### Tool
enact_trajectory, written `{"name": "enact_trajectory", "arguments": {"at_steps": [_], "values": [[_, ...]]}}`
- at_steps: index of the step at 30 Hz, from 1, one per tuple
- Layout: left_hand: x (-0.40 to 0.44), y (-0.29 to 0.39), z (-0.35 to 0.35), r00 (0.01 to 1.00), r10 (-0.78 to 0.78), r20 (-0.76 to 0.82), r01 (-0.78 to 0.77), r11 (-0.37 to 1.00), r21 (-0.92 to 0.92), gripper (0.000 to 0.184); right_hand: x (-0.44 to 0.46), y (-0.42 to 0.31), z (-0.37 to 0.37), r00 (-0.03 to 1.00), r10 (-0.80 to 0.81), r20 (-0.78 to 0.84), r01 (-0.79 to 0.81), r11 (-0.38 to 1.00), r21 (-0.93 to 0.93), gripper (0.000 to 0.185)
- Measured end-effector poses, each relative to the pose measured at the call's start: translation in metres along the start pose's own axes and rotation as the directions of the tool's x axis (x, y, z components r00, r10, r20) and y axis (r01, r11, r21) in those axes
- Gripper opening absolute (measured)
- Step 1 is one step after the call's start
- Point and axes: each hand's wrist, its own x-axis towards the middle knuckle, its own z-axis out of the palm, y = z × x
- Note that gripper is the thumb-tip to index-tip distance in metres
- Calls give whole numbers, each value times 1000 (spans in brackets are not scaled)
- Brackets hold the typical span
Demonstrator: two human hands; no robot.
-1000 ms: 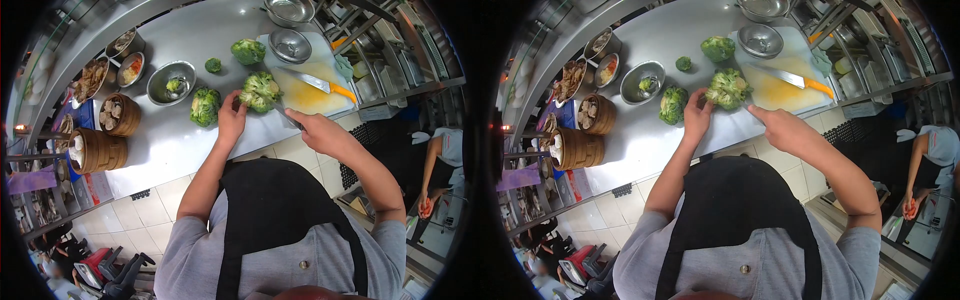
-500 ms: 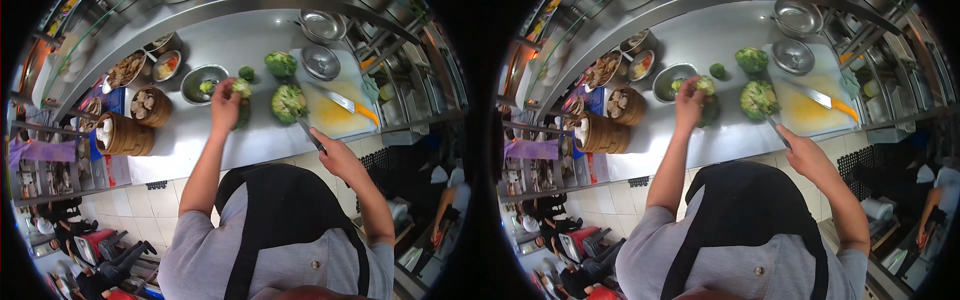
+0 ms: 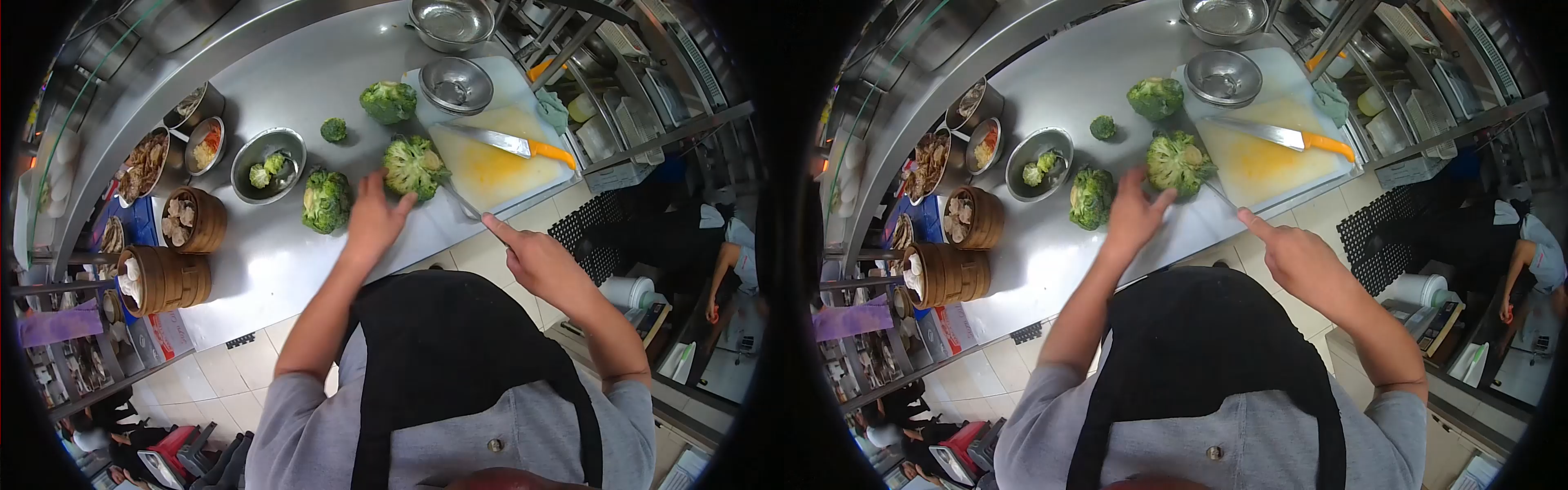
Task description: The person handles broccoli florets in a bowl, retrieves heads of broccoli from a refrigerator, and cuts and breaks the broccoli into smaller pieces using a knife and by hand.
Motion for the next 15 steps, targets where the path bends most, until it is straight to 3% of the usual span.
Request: {"name": "enact_trajectory", "arguments": {"at_steps": [1,3,4,7,8,15], "values": [[1,-5,17,1000,4,-6,-4,1000,-8,53,-3,2,-4,1000,5,5,-5,999,-35,71],[3,-6,37,966,118,-230,-113,993,34,64,-5,-1,-9,1000,4,19,-2,997,-71,71],[3,-4,36,987,38,-155,-51,996,-79,59,-5,-2,-10,999,1,36,2,995,-96,71],[12,-17,32,993,48,-106,-65,985,-160,55,0,-3,-11,996,-8,88,21,989,-146,71],[15,-24,37,970,135,-203,-163,978,-129,52,2,-5,-9,995,-13,100,28,989,-147,71],[12,-17,34,986,62,-155,-93,975,-201,52,20,-1,5,997,-50,67,59,986,-155,75]]}}
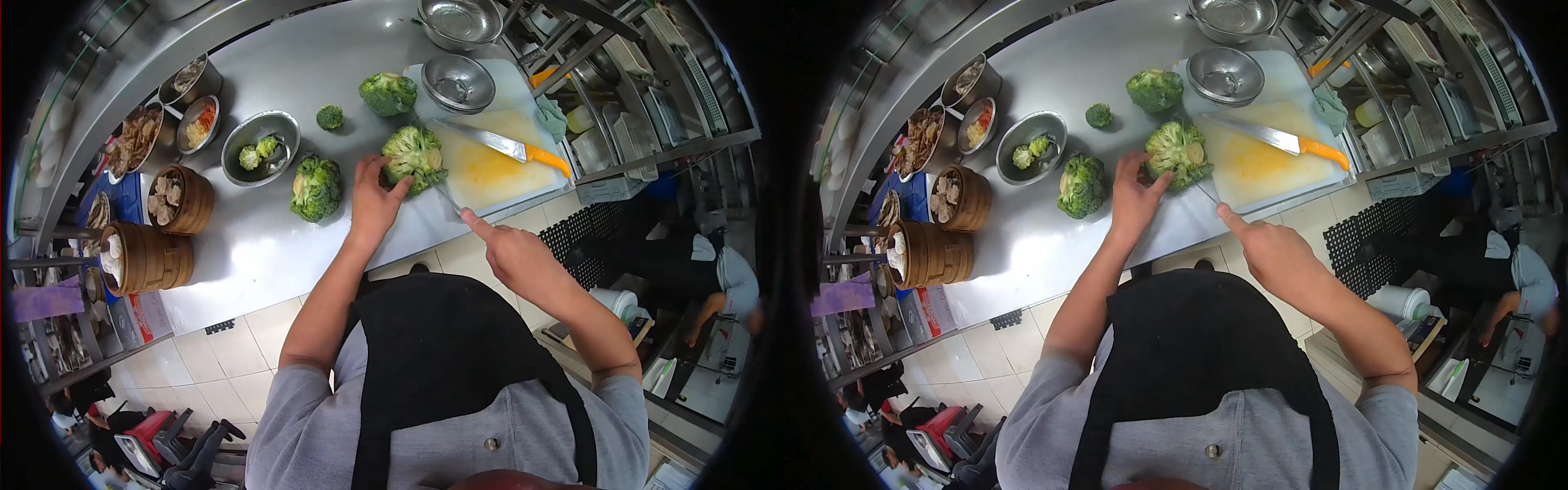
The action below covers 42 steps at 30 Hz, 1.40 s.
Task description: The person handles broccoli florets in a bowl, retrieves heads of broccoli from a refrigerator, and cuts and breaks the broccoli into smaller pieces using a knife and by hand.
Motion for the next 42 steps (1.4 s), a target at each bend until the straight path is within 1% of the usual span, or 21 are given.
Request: {"name": "enact_trajectory", "arguments": {"at_steps": [8,10,12,15,17,20,22,24,26,30,32,33,35,36,37,38,39,41,42], "values": [[-1,0,3,999,-40,-10,40,998,-46,52,10,-10,-10,998,48,48,-47,998,-31,77],[-2,-2,6,999,-34,-18,33,997,-68,51,13,-12,-10,997,54,49,-54,998,-17,69],[-3,-3,8,999,-28,-30,25,996,-91,50,19,-13,-6,997,59,46,-58,998,-24,69],[-1,-4,6,998,-60,-29,57,994,-93,49,26,-14,-3,997,65,50,-63,998,-31,68],[1,-9,6,998,-49,-36,44,990,-132,47,28,-19,-5,996,72,58,-71,997,-29,68],[0,-14,7,999,-13,-52,6,991,-133,45,31,-24,-15,990,108,88,-104,993,-53,71],[0,-15,9,998,-9,-57,0,989,-145,45,33,-19,-20,994,63,94,-61,998,-28,66],[0,-16,10,998,-10,-62,0,987,-158,46,36,-22,-24,991,84,101,-80,996,-41,66],[1,-17,10,995,-80,-61,68,982,-174,46,35,-24,-21,988,101,115,-95,994,-61,66],[3,-29,11,996,-52,-77,34,977,-212,46,37,-25,-14,987,118,105,-111,991,-73,64],[4,-30,10,992,-125,-18,118,965,-233,44,35,-24,-14,987,126,101,-120,991,-67,64],[4,-30,10,992,-121,-20,113,967,-229,44,35,-22,-16,988,113,106,-108,993,-49,65],[1,-32,12,997,-61,-49,43,951,-306,42,37,-14,-15,989,93,119,-90,996,-29,65],[0,-34,12,996,-66,-53,47,952,-301,42,39,-8,-11,995,65,77,-65,998,3,66],[2,-36,13,987,-160,-7,144,906,-399,40,39,-5,-8,999,38,35,-39,999,35,66],[4,-38,12,969,-243,46,234,841,-488,38,39,-5,-8,999,30,36,-31,999,36,66],[5,-38,13,969,-245,38,232,844,-483,38,38,-8,-11,998,35,52,-37,999,34,67],[5,-39,14,947,-307,93,288,683,-671,36,40,-7,-9,997,28,68,-31,999,42,68],[5,-45,15,946,-312,85,287,690,-664,36,41,0,-5,999,5,39,-7,999,52,68]]}}
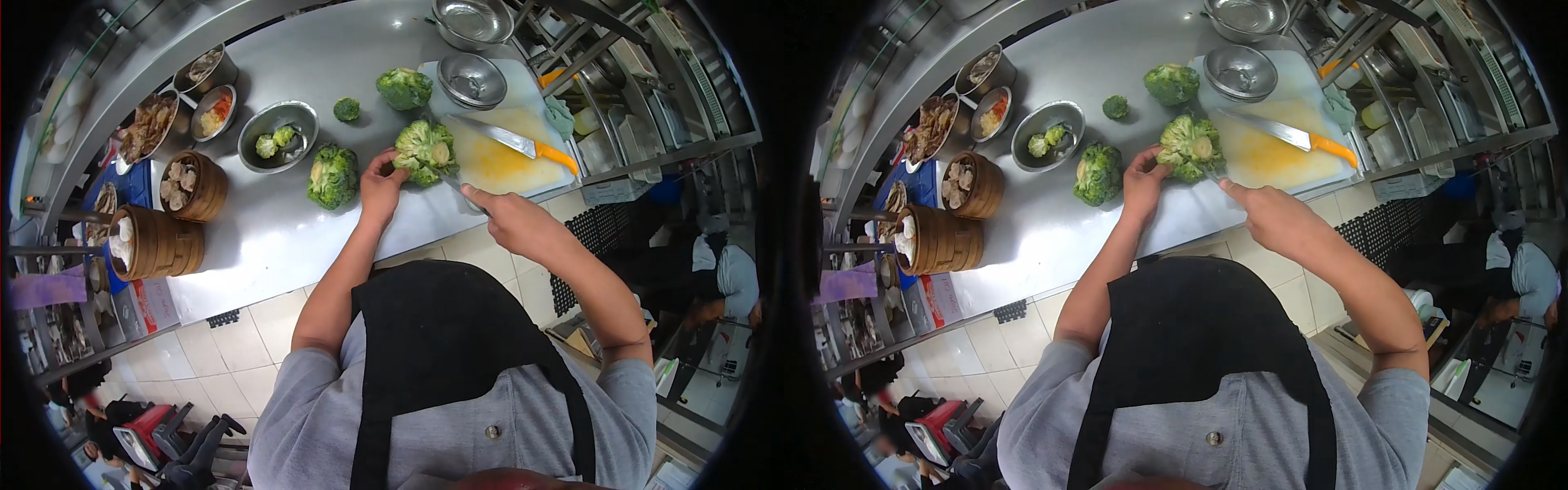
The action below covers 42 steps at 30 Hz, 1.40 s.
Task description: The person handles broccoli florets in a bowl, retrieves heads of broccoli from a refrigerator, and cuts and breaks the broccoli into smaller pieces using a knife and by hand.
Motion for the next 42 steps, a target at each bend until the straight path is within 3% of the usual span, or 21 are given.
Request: {"name": "enact_trajectory", "arguments": {"at_steps": [4,14,16,17,18,20,21,23,24,25,26,28,29,30,32,34,35,36,39,41,42], "values": [[1,-9,1,997,-71,1,71,993,-91,37,-2,-2,2,999,-39,-19,38,999,-18,67],[-15,11,-5,995,95,-9,-90,969,231,40,-17,-16,-2,999,44,16,-41,990,-138,67],[-26,40,-8,983,182,36,-186,973,140,43,-17,-13,-2,1000,31,1,-31,995,-98,67],[-25,54,-14,991,128,36,-129,991,26,47,-17,-11,-2,1000,20,-6,-20,998,-55,67],[-24,67,-25,995,51,82,-21,944,-330,49,-16,-9,1,1000,21,-9,-22,998,-53,67],[-25,108,-44,966,31,257,118,832,-543,50,-17,-5,6,998,-4,-58,4,1000,1,68],[-23,118,-53,965,33,259,117,834,-540,50,-17,-3,7,998,-5,-63,5,1000,3,68],[-17,137,-71,990,11,142,43,928,-370,46,-18,-1,12,997,7,-72,-4,999,48,68],[-13,146,-79,993,104,47,-101,993,-68,45,-19,-1,14,997,4,-73,-1,999,54,68],[-8,153,-87,976,217,-11,-208,946,248,44,-20,-1,16,996,27,-79,-22,998,67,68],[-2,155,-102,946,324,-16,-256,777,575,40,-24,1,19,995,60,-85,-53,995,80,68],[33,133,-144,834,539,120,-411,462,786,41,-33,6,26,991,51,-122,-38,993,109,68],[36,138,-144,850,514,112,-357,407,841,42,-43,9,30,987,26,-158,-5,991,131,68],[27,153,-126,725,634,270,-374,34,927,38,-55,10,33,985,73,-155,-52,990,135,68],[12,162,-88,606,716,348,-433,-70,898,36,-66,11,35,985,95,-147,-69,983,172,69],[-10,129,-52,871,445,209,-419,448,790,38,-80,13,37,982,103,-159,-76,983,168,69],[-21,110,-31,931,298,210,-342,512,788,40,-84,14,37,983,117,-144,-94,984,153,69],[-30,90,-9,967,142,213,-256,561,787,42,-87,15,37,983,130,-129,-112,984,140,69],[-37,29,31,983,66,174,-179,585,791,46,-89,14,41,982,111,-153,-102,992,70,70],[-27,0,38,930,354,95,-292,559,776,50,-89,11,40,984,106,-145,-99,994,53,70],[-23,3,38,930,355,96,-294,563,772,50,-88,10,39,986,94,-138,-89,995,37,70]]}}
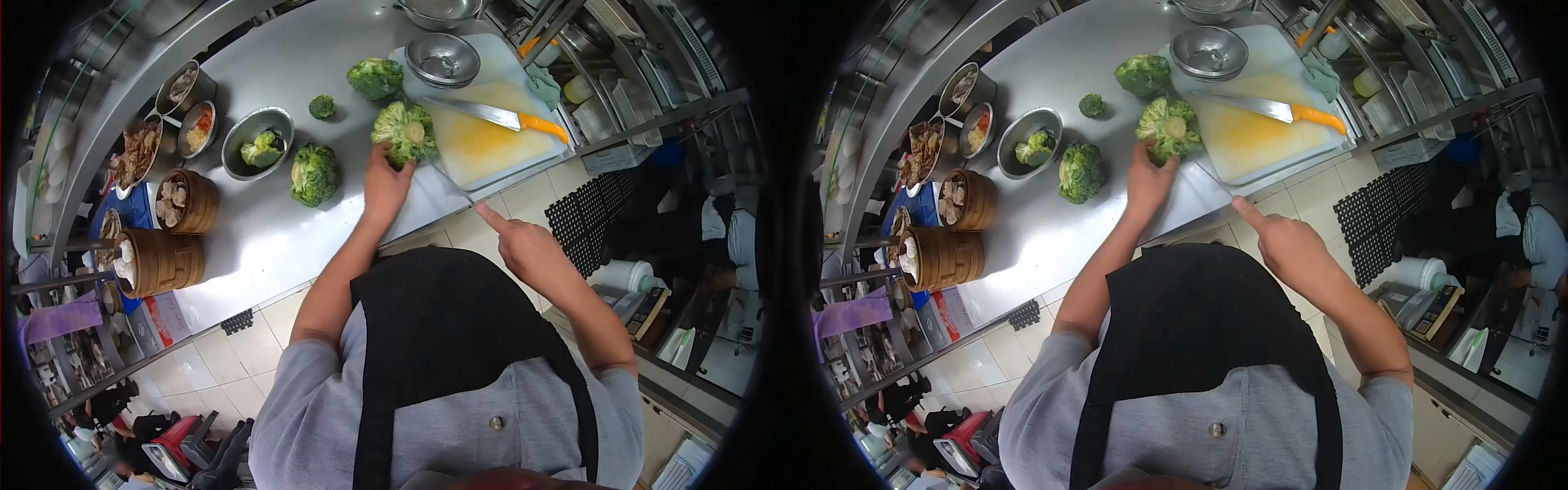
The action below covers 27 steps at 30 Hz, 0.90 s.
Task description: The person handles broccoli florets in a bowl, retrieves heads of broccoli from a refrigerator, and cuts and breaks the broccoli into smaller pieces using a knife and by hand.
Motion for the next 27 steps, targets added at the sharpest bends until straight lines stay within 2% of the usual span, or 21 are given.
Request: {"name": "enact_trajectory", "arguments": {"at_steps": [3,9,23,25,27], "values": [[15,12,-32,977,-147,155,170,975,-143,50,8,-2,1,1000,0,3,0,1000,2,69],[38,8,-49,977,-149,153,175,969,-175,46,29,-6,1,995,-83,-49,84,996,13,69],[46,-11,-41,985,-71,158,104,971,-215,47,83,-12,11,994,-98,-45,102,988,113,71],[48,-15,-41,970,-122,208,170,957,-233,48,98,-9,22,991,-117,-68,125,982,140,71],[49,-20,-39,968,-125,217,183,945,-272,46,109,-9,28,997,-59,-58,66,989,133,70]]}}
